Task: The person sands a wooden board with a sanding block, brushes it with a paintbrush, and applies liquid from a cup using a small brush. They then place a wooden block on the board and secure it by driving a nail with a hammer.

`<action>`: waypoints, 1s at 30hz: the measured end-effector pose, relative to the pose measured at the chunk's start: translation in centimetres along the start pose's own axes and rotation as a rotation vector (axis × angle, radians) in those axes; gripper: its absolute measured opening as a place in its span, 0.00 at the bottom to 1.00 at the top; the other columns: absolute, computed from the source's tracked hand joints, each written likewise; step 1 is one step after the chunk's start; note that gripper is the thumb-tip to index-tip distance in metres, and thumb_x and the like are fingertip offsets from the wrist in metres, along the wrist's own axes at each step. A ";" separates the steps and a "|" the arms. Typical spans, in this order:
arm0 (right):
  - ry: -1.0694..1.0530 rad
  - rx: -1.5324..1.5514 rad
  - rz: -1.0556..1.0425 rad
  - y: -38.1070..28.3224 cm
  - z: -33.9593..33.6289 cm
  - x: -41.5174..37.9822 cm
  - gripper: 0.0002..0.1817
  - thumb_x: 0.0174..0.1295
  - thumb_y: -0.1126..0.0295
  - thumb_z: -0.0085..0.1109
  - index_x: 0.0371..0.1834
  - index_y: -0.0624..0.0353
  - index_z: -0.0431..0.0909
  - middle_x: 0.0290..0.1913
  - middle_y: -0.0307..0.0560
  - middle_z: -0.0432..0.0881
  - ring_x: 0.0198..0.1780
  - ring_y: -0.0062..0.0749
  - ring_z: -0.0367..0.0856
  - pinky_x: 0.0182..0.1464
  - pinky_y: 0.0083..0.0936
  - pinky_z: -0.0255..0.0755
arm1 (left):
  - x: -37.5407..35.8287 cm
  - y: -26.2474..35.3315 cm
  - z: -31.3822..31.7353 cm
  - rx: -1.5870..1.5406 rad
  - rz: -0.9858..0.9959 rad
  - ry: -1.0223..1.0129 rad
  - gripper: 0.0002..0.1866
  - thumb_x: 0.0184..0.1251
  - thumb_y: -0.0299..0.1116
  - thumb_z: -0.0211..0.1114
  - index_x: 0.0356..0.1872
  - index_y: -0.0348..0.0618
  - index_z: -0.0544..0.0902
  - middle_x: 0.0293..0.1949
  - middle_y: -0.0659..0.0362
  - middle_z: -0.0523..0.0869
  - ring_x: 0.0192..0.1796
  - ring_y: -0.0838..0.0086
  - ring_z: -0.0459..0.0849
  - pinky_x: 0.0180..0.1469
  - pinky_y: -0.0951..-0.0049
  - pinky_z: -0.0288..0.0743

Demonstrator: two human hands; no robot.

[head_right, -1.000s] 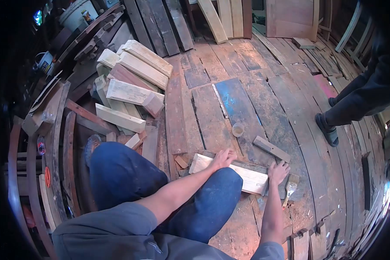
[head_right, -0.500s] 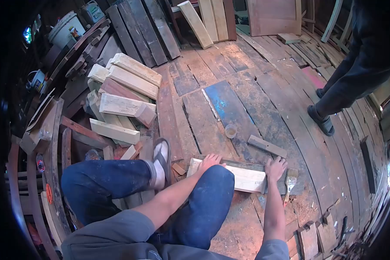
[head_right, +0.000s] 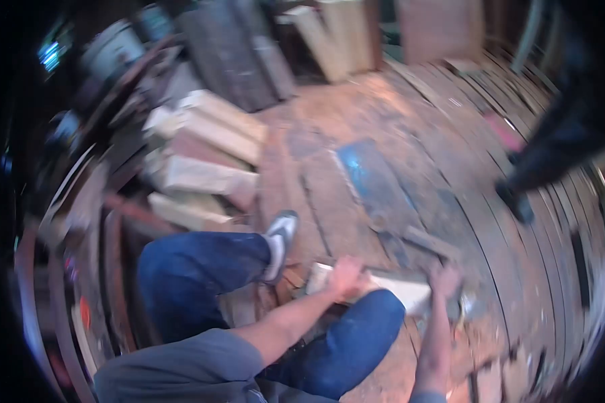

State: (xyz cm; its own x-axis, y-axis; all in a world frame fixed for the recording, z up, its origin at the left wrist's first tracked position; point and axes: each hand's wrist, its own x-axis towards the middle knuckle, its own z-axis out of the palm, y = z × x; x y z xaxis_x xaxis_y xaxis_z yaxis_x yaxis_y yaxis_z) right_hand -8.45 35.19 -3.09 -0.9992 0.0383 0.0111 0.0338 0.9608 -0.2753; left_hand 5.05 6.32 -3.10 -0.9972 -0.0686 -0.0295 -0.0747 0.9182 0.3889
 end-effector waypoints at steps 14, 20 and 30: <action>0.620 0.072 0.474 6.2 -2.2 -4.6 0.16 0.58 0.67 0.62 0.47 0.62 0.75 0.52 0.61 0.74 0.59 0.56 0.67 0.62 0.51 0.63 | 0.8 -0.2 -0.5 0.031 0.040 -0.092 0.26 0.76 0.52 0.53 0.53 0.36 0.81 0.53 0.45 0.85 0.59 0.51 0.78 0.68 0.53 0.65; 0.089 -0.135 0.663 10.0 -3.1 -7.6 0.32 0.56 0.56 0.67 0.61 0.62 0.71 0.63 0.67 0.71 0.70 0.65 0.62 0.74 0.56 0.58 | 0.7 -0.5 0.4 0.000 0.052 -0.035 0.26 0.76 0.52 0.53 0.53 0.36 0.81 0.53 0.46 0.84 0.60 0.51 0.77 0.68 0.52 0.64; 0.174 -0.163 0.599 10.2 -1.3 -7.5 0.26 0.59 0.57 0.68 0.55 0.63 0.77 0.58 0.62 0.77 0.64 0.60 0.69 0.66 0.55 0.64 | 1.0 -0.2 -1.0 -0.020 -0.014 -0.129 0.26 0.74 0.53 0.54 0.52 0.37 0.81 0.53 0.47 0.84 0.60 0.54 0.77 0.67 0.54 0.65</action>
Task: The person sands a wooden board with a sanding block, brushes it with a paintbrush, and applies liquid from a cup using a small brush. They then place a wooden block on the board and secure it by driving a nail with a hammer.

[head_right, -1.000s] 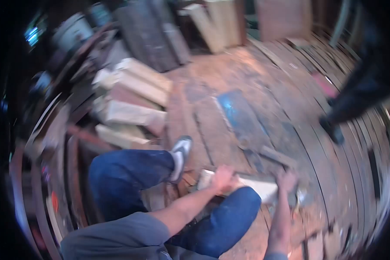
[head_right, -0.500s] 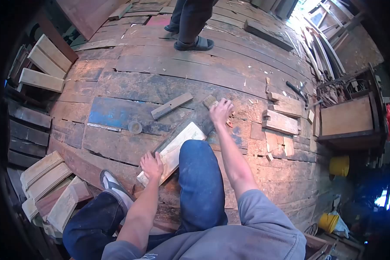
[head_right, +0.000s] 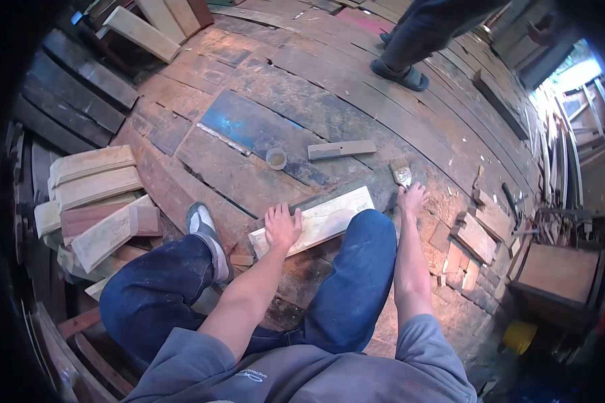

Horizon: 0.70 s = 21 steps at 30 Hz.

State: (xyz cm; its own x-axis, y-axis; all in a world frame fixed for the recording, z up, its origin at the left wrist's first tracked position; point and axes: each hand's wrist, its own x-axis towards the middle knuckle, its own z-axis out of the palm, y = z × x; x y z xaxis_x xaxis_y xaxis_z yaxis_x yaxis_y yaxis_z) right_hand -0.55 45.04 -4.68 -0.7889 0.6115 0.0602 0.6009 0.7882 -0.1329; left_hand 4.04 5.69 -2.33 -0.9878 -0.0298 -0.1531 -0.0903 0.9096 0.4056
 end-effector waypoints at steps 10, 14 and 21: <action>0.228 0.389 -0.234 -5.3 -3.2 1.8 0.18 0.65 0.62 0.60 0.50 0.64 0.77 0.51 0.62 0.77 0.48 0.62 0.82 0.51 0.51 0.76 | 0.1 -0.1 0.3 -0.007 -0.030 -0.036 0.28 0.73 0.54 0.53 0.57 0.38 0.80 0.55 0.48 0.84 0.61 0.55 0.76 0.68 0.56 0.63; 0.211 0.523 -0.442 -11.6 -5.2 3.0 0.15 0.65 0.64 0.61 0.47 0.65 0.80 0.47 0.61 0.81 0.49 0.58 0.82 0.50 0.47 0.77 | 0.0 0.0 0.1 -0.008 -0.032 -0.042 0.31 0.72 0.56 0.54 0.58 0.37 0.79 0.56 0.49 0.83 0.62 0.55 0.75 0.69 0.56 0.63; -0.159 0.893 -0.428 -24.2 -5.6 -0.6 0.14 0.65 0.64 0.61 0.40 0.68 0.83 0.39 0.64 0.86 0.44 0.54 0.85 0.48 0.43 0.76 | -0.4 -0.4 0.3 -0.027 0.012 -0.005 0.41 0.66 0.63 0.60 0.66 0.35 0.72 0.61 0.45 0.78 0.66 0.52 0.72 0.72 0.53 0.60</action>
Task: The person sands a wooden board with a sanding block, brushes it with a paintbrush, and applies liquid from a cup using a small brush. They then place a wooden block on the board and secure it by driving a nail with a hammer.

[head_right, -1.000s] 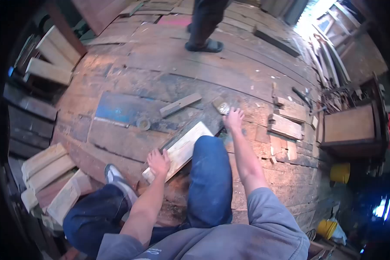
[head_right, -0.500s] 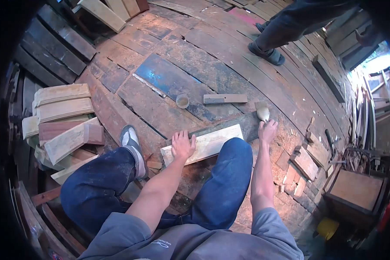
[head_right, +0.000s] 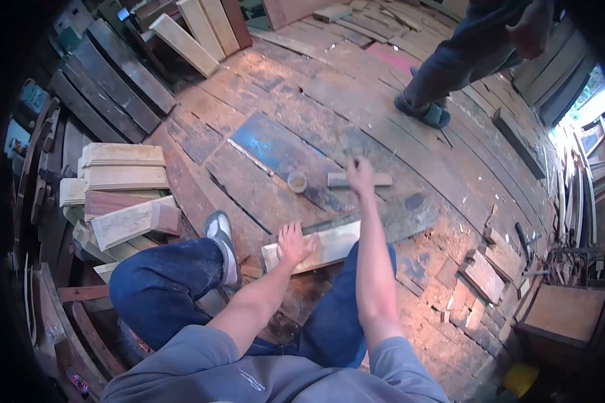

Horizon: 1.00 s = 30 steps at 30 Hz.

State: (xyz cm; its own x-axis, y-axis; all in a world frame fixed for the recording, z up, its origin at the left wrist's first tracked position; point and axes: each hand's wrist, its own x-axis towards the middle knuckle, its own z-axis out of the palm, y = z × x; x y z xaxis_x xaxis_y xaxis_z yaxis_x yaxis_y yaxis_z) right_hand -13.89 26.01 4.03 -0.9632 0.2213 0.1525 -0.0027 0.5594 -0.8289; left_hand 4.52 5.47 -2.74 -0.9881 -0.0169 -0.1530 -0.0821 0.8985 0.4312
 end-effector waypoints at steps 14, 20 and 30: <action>-0.273 -0.079 -0.029 1.3 4.7 -3.4 0.19 0.69 0.60 0.52 0.43 0.67 0.84 0.38 0.67 0.86 0.44 0.55 0.87 0.47 0.44 0.76 | -0.3 0.2 -0.4 -0.102 0.001 0.136 0.35 0.64 0.57 0.68 0.61 0.38 0.75 0.56 0.45 0.82 0.64 0.52 0.76 0.70 0.53 0.65; -0.269 -0.092 -0.066 2.0 5.2 -3.4 0.18 0.70 0.61 0.53 0.41 0.67 0.84 0.39 0.67 0.85 0.44 0.58 0.86 0.47 0.46 0.76 | 2.6 -1.1 1.2 -0.510 -0.345 0.180 0.29 0.61 0.40 0.72 0.58 0.37 0.73 0.57 0.43 0.81 0.60 0.49 0.79 0.65 0.53 0.71; -0.209 -0.129 -0.079 1.8 5.4 -3.9 0.17 0.68 0.62 0.54 0.32 0.69 0.81 0.35 0.68 0.83 0.42 0.62 0.83 0.46 0.51 0.74 | 13.3 -2.5 -1.8 -0.278 -0.252 0.261 0.53 0.50 0.39 0.82 0.74 0.34 0.58 0.68 0.37 0.70 0.73 0.46 0.66 0.79 0.51 0.56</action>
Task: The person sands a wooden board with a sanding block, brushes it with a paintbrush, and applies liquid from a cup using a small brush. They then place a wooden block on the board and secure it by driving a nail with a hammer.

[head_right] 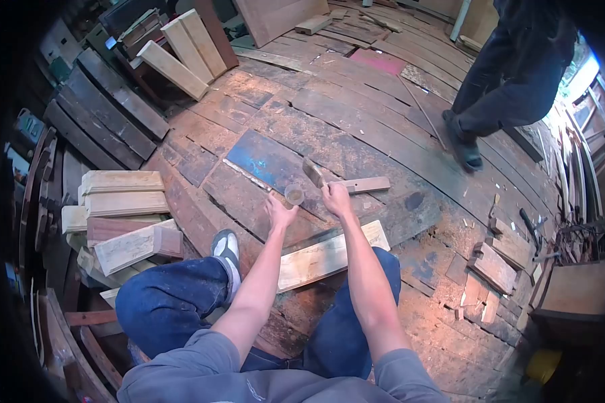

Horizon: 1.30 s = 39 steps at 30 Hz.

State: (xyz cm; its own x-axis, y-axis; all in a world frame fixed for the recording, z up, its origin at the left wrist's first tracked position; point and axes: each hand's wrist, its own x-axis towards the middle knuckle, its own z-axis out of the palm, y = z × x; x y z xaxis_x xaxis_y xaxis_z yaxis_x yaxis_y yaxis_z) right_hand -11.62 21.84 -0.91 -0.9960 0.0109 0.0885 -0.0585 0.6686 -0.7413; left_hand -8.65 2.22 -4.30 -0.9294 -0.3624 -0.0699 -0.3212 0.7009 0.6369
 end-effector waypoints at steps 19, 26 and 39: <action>0.103 -0.097 0.103 1.4 -10.6 -5.2 0.16 0.69 0.63 0.53 0.35 0.69 0.79 0.36 0.66 0.80 0.44 0.61 0.80 0.48 0.50 0.73 | 2.8 -2.9 6.4 -0.155 0.060 0.001 0.47 0.45 0.33 0.86 0.69 0.45 0.68 0.62 0.44 0.81 0.64 0.46 0.79 0.68 0.52 0.70; 0.201 -0.114 0.139 1.5 -12.9 -6.4 0.16 0.69 0.63 0.52 0.34 0.68 0.80 0.37 0.68 0.80 0.44 0.62 0.81 0.49 0.51 0.74 | 3.2 -4.0 7.1 -0.214 0.208 0.051 0.45 0.42 0.34 0.86 0.65 0.46 0.72 0.58 0.45 0.84 0.61 0.47 0.82 0.64 0.52 0.74; 0.076 -0.126 0.145 1.8 -12.0 -5.8 0.18 0.71 0.61 0.51 0.35 0.69 0.81 0.42 0.69 0.82 0.49 0.63 0.81 0.53 0.51 0.74 | 1.8 0.2 5.0 -0.341 0.406 0.133 0.39 0.37 0.34 0.85 0.57 0.51 0.79 0.51 0.52 0.79 0.56 0.53 0.80 0.61 0.53 0.75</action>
State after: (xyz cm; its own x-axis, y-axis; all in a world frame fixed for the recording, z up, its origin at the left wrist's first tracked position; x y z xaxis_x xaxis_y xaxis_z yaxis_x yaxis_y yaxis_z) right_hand -5.13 31.91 5.28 -0.9852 0.1667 0.0409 0.0983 0.7436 -0.6614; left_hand -11.31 4.76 -8.15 -0.9283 -0.1941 0.3171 0.1566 0.5694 0.8070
